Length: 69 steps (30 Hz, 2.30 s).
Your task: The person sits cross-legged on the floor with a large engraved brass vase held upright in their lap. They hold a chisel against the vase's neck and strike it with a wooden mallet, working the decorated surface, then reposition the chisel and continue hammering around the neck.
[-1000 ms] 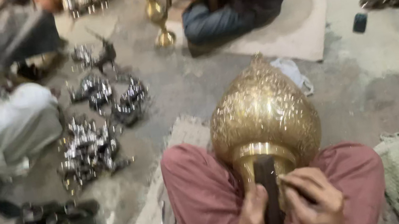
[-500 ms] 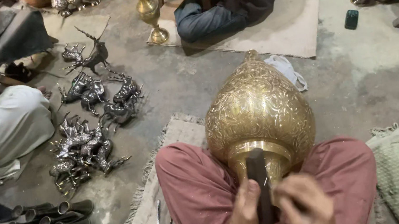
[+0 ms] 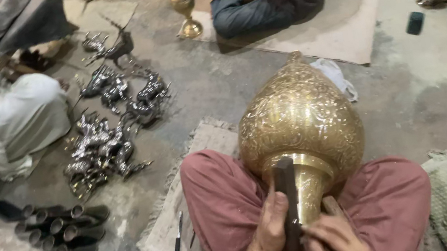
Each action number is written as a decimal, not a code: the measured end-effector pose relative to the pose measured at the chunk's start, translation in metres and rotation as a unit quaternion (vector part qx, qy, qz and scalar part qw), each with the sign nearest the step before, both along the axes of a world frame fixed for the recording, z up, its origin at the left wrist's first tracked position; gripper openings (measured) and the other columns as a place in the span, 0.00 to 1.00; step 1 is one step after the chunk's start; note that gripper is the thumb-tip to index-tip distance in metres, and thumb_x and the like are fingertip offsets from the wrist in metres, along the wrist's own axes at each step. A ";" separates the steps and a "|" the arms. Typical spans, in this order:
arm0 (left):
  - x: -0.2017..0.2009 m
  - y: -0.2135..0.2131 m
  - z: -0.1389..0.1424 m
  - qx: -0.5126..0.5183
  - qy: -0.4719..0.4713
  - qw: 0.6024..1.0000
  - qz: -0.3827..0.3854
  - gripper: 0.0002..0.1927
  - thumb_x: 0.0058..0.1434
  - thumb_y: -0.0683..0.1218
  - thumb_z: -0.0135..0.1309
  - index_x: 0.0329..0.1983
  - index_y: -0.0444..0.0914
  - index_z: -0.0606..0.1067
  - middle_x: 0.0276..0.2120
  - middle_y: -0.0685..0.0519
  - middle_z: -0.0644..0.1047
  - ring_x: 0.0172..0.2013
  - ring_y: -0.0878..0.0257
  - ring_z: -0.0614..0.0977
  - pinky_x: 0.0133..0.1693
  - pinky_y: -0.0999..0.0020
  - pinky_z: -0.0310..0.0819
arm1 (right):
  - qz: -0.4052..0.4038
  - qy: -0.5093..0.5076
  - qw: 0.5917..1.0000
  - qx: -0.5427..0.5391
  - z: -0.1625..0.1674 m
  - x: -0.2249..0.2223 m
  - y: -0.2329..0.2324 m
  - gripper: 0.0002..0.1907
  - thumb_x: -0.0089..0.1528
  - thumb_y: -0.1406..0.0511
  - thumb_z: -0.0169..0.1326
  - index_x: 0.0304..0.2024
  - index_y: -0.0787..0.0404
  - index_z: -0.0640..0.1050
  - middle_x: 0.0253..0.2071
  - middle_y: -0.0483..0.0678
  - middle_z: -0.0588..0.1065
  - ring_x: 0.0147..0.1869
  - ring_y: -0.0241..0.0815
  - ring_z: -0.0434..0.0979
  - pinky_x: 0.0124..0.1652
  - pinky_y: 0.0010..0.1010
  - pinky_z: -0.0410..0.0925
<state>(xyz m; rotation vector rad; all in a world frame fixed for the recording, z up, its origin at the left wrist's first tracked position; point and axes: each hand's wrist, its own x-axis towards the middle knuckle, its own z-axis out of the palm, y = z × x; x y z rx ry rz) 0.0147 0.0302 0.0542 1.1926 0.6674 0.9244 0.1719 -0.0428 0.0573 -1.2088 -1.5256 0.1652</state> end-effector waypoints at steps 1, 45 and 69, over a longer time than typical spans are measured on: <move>0.001 -0.001 0.003 -0.005 0.025 1.000 -0.008 0.30 0.75 0.65 0.35 0.55 0.34 0.68 0.33 0.55 0.73 0.33 0.66 0.73 0.34 0.68 0.69 | -0.016 0.024 0.999 -0.034 0.001 0.001 0.000 0.17 0.50 0.74 0.62 0.42 0.62 0.83 0.38 0.49 0.79 0.45 0.44 0.82 0.57 0.44 0.69; 0.007 -0.002 0.001 -0.052 -0.008 0.998 -0.032 0.32 0.73 0.66 0.35 0.60 0.35 0.66 0.35 0.56 0.76 0.32 0.66 0.77 0.34 0.71 0.73 | -0.008 -0.029 0.998 -0.048 -0.040 0.015 -0.009 0.16 0.45 0.73 0.62 0.37 0.61 0.83 0.36 0.50 0.78 0.41 0.47 0.81 0.48 0.36 0.73; 0.011 -0.002 -0.009 -0.044 0.042 0.996 -0.060 0.35 0.73 0.69 0.33 0.59 0.35 0.67 0.34 0.53 0.71 0.32 0.64 0.73 0.33 0.71 0.68 | -0.007 0.119 0.991 -0.057 -0.048 0.020 0.006 0.16 0.52 0.74 0.61 0.44 0.64 0.81 0.37 0.48 0.80 0.33 0.35 0.80 0.35 0.22 0.75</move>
